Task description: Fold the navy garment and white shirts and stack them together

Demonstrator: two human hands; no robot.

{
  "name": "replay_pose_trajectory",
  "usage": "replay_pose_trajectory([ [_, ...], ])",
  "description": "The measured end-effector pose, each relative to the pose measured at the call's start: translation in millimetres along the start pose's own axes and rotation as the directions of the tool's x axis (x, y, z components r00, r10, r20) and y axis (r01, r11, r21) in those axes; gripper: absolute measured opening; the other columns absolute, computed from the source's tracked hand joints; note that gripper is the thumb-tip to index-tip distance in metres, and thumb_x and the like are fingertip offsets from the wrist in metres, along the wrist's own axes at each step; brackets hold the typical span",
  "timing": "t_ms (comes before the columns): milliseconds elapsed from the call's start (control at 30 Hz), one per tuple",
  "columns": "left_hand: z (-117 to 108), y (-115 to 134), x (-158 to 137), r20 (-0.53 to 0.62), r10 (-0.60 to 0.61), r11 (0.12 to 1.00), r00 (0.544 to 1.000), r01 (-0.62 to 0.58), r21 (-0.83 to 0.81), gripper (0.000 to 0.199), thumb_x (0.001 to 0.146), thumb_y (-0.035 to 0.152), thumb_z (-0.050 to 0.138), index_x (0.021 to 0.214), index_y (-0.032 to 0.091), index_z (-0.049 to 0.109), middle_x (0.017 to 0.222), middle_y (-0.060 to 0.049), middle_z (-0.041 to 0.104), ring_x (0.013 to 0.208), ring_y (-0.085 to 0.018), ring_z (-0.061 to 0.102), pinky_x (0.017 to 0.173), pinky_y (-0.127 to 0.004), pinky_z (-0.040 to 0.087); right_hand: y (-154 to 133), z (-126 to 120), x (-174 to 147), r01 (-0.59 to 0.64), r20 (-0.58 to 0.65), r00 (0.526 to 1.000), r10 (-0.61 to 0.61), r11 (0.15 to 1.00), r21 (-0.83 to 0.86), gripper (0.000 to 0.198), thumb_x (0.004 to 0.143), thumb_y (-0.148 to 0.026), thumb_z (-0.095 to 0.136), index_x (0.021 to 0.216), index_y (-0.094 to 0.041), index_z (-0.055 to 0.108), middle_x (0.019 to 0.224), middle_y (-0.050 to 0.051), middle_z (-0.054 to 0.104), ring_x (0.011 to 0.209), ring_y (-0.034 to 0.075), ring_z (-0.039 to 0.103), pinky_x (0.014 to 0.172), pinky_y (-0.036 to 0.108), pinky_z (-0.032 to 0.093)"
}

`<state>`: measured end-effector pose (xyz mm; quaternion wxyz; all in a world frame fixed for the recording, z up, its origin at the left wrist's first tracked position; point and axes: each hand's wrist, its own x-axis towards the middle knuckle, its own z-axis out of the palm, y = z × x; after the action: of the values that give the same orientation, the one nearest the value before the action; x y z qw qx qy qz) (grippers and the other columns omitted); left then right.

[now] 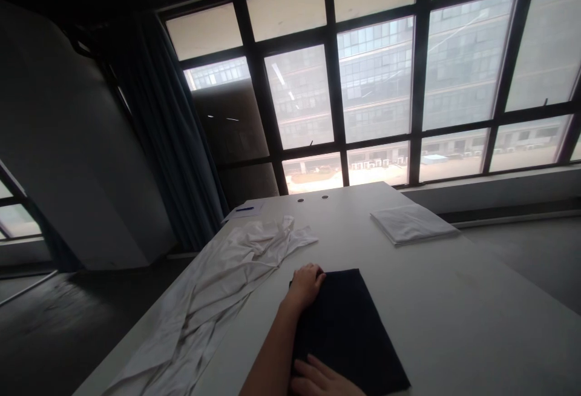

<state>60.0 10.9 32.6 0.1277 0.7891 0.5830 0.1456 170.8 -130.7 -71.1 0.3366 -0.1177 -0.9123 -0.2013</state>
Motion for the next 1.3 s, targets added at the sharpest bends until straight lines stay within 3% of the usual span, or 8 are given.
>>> replay_pose_trajectory([
  [200,11,-7,1,-0.024,-0.008,0.999,1.000,0.007,-0.042,0.020,0.099,0.034,0.051,0.103,0.023,0.066,0.109,-0.006,0.070,0.107,-0.021,0.062,0.092,-0.028,0.042,11,-26,0,-0.110,0.148,0.982,0.114,0.993,-0.035,0.026,0.098,-0.040,0.056,0.078,-0.025,0.051,0.069,-0.003,0.062,0.057,0.016,0.055,0.049,0.027,0.039],
  [367,4,-25,3,-0.021,-0.069,0.995,0.997,0.068,-0.074,0.011,0.095,0.029,0.056,0.097,0.022,0.064,0.106,-0.005,0.071,0.099,-0.020,0.063,0.084,-0.025,0.042,30,-53,-13,-0.210,0.291,0.927,0.237,0.970,-0.119,0.023,0.093,-0.036,0.062,0.075,-0.023,0.054,0.064,0.000,0.063,0.053,0.018,0.057,0.048,0.028,0.037],
  [533,-16,-55,-2,0.028,-0.185,0.979,0.982,0.187,-0.087,0.008,0.092,0.027,0.058,0.094,0.021,0.063,0.100,-0.006,0.072,0.092,-0.020,0.064,0.078,-0.026,0.042,45,-81,-5,-0.263,0.433,0.869,0.239,0.965,-0.005,0.012,0.082,-0.029,0.070,0.077,-0.021,0.062,0.070,0.001,0.069,0.059,0.018,0.064,0.052,0.028,0.042],
  [700,-39,-83,-11,0.181,-0.272,0.949,0.945,0.295,-0.115,0.011,0.084,0.030,0.065,0.087,0.020,0.065,0.091,-0.003,0.073,0.085,-0.019,0.065,0.071,-0.025,0.044,76,-120,1,-0.484,0.618,0.714,0.328,0.870,0.096,0.008,0.068,-0.014,0.069,0.069,-0.022,0.067,0.072,0.002,0.070,0.063,0.019,0.066,0.060,0.027,0.045],
  [900,-53,-96,-24,0.484,-0.326,0.894,0.812,0.431,-0.122,0.027,0.067,0.041,0.082,0.068,0.020,0.066,0.063,-0.002,0.069,0.065,-0.024,0.068,0.058,-0.030,0.047,144,-142,-32,-0.859,0.727,0.398,0.560,0.505,0.081,0.023,0.063,-0.004,0.056,0.064,-0.022,0.071,0.069,0.002,0.069,0.064,0.019,0.061,0.063,0.029,0.041],
  [1000,-49,-94,-23,0.561,-0.307,0.878,0.769,0.457,-0.146,0.037,0.069,0.052,0.081,0.063,0.019,0.067,0.060,-0.004,0.069,0.061,-0.025,0.068,0.056,-0.031,0.047,176,-142,-55,-0.909,0.775,0.322,0.544,0.405,0.094,0.020,0.061,-0.006,0.060,0.066,-0.021,0.072,0.066,0.000,0.070,0.060,0.017,0.059,0.058,0.027,0.038],
  [1167,-30,-85,-9,0.341,-0.289,0.898,0.895,0.377,-0.228,0.050,0.086,0.062,0.063,0.063,0.018,0.061,0.065,-0.002,0.066,0.073,-0.023,0.066,0.066,-0.031,0.047,203,-126,-71,-0.962,0.677,0.231,0.699,0.267,0.053,0.024,0.088,-0.024,0.050,0.093,-0.018,0.073,0.077,0.004,0.074,0.065,0.017,0.064,0.059,0.026,0.040],
  [1300,-19,-81,-4,0.187,-0.244,0.914,0.951,0.290,-0.283,0.044,0.093,0.057,0.059,0.075,0.017,0.063,0.077,0.001,0.065,0.076,-0.018,0.063,0.073,-0.031,0.047,197,-99,-69,-0.973,0.468,0.173,0.866,0.223,-0.053,0.046,0.102,-0.036,0.031,0.087,-0.015,0.069,0.088,0.014,0.075,0.080,0.022,0.066,0.070,0.031,0.041],
])
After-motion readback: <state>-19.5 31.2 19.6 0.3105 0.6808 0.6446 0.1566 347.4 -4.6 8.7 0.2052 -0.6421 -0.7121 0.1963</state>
